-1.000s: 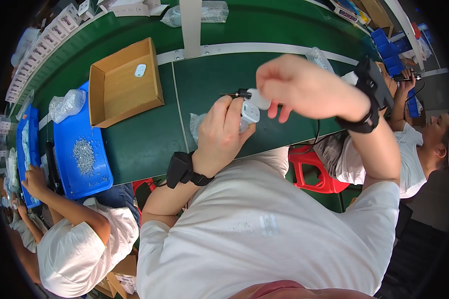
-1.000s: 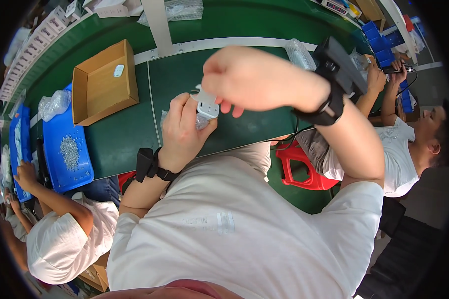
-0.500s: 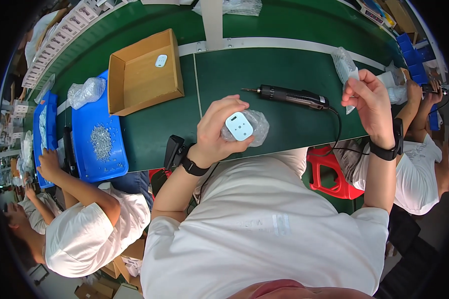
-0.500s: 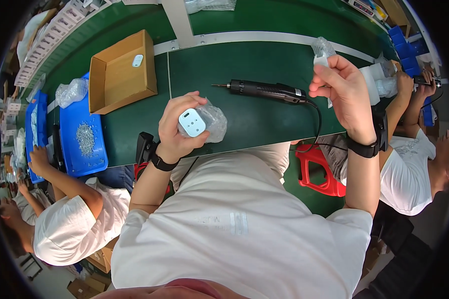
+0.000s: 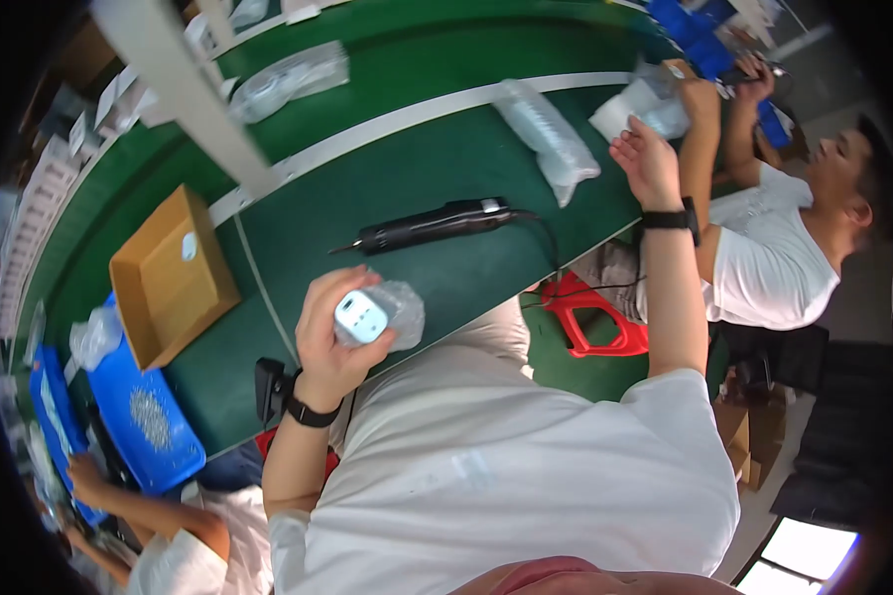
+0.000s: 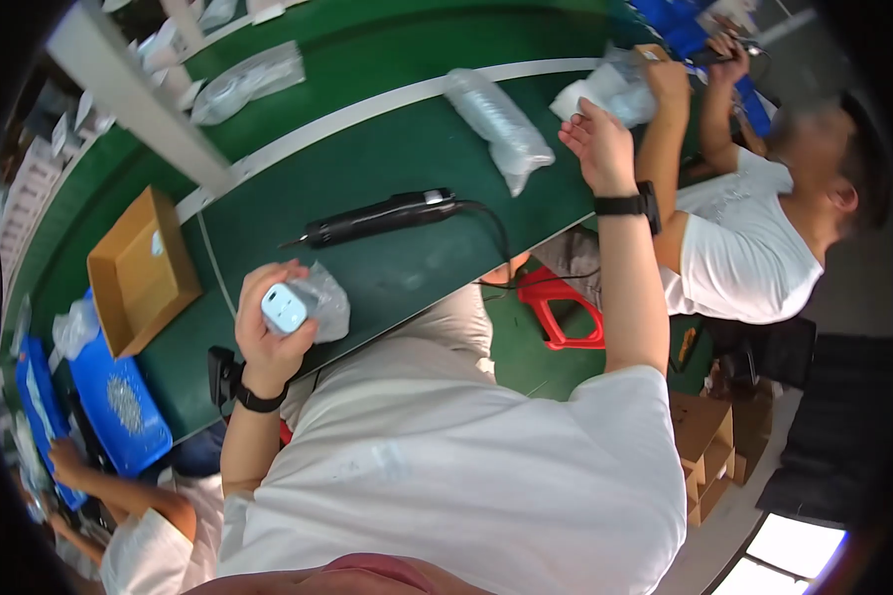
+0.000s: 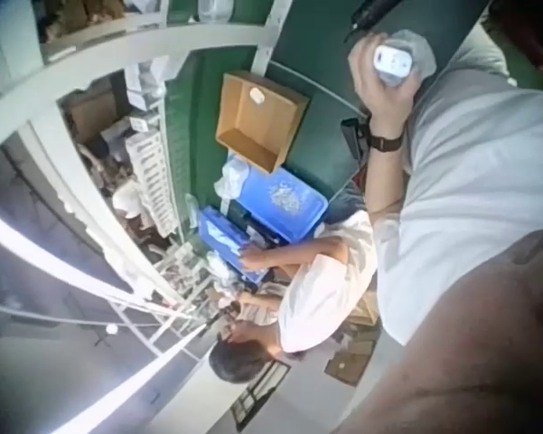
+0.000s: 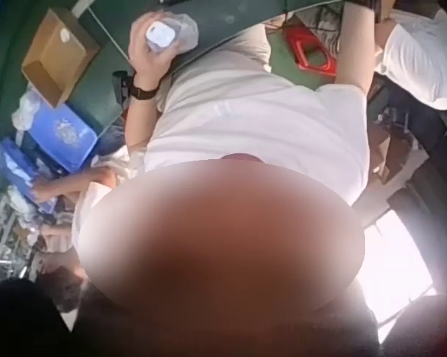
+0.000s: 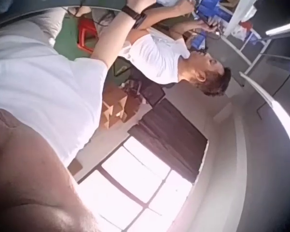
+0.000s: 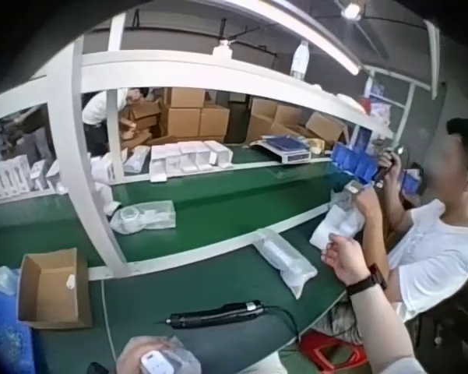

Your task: The person picks up a small white device from a bubble wrap bag, peels a protective film from its surface by hand, and then uses an electric screwdriver to drive a screw into the device. Finally, the person places the device back into the bubble wrap bag and sets it on the green workbench.

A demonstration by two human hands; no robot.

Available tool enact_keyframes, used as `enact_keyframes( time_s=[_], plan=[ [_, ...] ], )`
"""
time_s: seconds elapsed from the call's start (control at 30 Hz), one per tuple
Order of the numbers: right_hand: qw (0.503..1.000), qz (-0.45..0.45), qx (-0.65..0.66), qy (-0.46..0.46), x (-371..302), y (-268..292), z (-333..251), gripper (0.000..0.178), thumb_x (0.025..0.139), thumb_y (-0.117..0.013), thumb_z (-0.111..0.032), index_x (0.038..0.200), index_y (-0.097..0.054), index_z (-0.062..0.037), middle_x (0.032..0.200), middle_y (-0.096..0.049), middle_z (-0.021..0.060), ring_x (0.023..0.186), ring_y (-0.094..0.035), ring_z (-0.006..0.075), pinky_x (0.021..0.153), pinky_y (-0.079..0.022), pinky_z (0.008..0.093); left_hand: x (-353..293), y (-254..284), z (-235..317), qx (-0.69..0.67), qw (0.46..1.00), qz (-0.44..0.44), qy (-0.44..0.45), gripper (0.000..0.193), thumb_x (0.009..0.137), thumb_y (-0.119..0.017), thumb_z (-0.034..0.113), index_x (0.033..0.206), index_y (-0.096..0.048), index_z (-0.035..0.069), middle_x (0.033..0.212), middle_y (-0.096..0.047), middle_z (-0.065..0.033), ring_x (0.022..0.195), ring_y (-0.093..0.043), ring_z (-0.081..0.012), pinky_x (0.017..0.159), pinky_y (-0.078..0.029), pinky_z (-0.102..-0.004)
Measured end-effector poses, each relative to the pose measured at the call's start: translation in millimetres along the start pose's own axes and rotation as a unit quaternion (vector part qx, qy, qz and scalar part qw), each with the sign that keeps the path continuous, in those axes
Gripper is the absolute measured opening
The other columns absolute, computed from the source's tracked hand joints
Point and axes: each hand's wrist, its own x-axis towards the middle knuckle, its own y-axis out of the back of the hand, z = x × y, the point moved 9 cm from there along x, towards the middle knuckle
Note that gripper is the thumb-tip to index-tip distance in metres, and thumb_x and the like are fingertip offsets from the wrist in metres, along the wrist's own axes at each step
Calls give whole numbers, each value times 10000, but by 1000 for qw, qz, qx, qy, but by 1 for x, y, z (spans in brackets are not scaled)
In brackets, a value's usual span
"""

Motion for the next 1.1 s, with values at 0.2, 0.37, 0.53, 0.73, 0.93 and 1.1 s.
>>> enact_keyframes(
  time_s=[0.2, 0.37, 0.53, 0.73, 0.93, 1.1],
  plan=[
    [991, 124, -51, -13, 63, 78, 12, 204, 918, -672, -186, 972, -579, -13, 760, -616, 55, 653, -652, 193, 618, -571, 323, 4, -9, -4, -14, 1000, -16, 21, 572, 701, -830, 153, 1196, -595, -10, 1099, -661, -184, 1037, -633, -321, 910, -507, -404],
    [968, 141, -205, -27, 85, 95, 11, 199, 901, -681, -184, 889, -599, -2, 722, -616, 54, 583, -641, 180, 534, -556, 315, 8, -15, -1, -4, 999, -33, 23, 568, 685, -831, 138, 1187, -602, 1, 1091, -653, -180, 1019, -638, -319, 877, -522, -397],
    [944, 157, -289, -36, 96, 101, 6, 211, 870, -697, -191, 824, -600, -10, 695, -614, 51, 540, -625, 168, 491, -540, 322, 13, -20, -1, -7, 997, -63, 35, 568, 669, -795, 98, 1191, -592, 2, 1090, -629, -182, 1007, -634, -318, 894, -517, -409],
    [888, 125, -439, -53, 119, 109, 4, 272, 844, -701, -230, 763, -594, 7, 643, -600, 61, 496, -613, 177, 428, -511, 330, 15, -19, 0, 2, 997, -67, 42, 588, 650, -792, 71, 1197, -589, -2, 1098, -623, -186, 1002, -632, -317, 899, -512, -411],
    [793, 95, -578, -165, 110, 110, -6, 494, 864, -667, -443, 661, -581, -1, 576, -597, 94, 438, -595, 209, 392, -485, 334, 22, -19, 5, 16, 995, -83, 48, 613, 642, -828, 89, 1204, -597, 8, 1121, -633, -178, 1015, -636, -325, 887, -516, -388],
    [690, 121, -713, -34, 109, 68, -58, 562, 900, -622, -510, 805, -646, 44, 663, -660, 155, 496, -625, 227, 441, -508, 359, 24, -23, 1, -15, 993, -98, 68, 622, 642, -858, 127, 1197, -599, 17, 1125, -643, -163, 1020, -643, -338, 881, -525, -392]
  ],
)
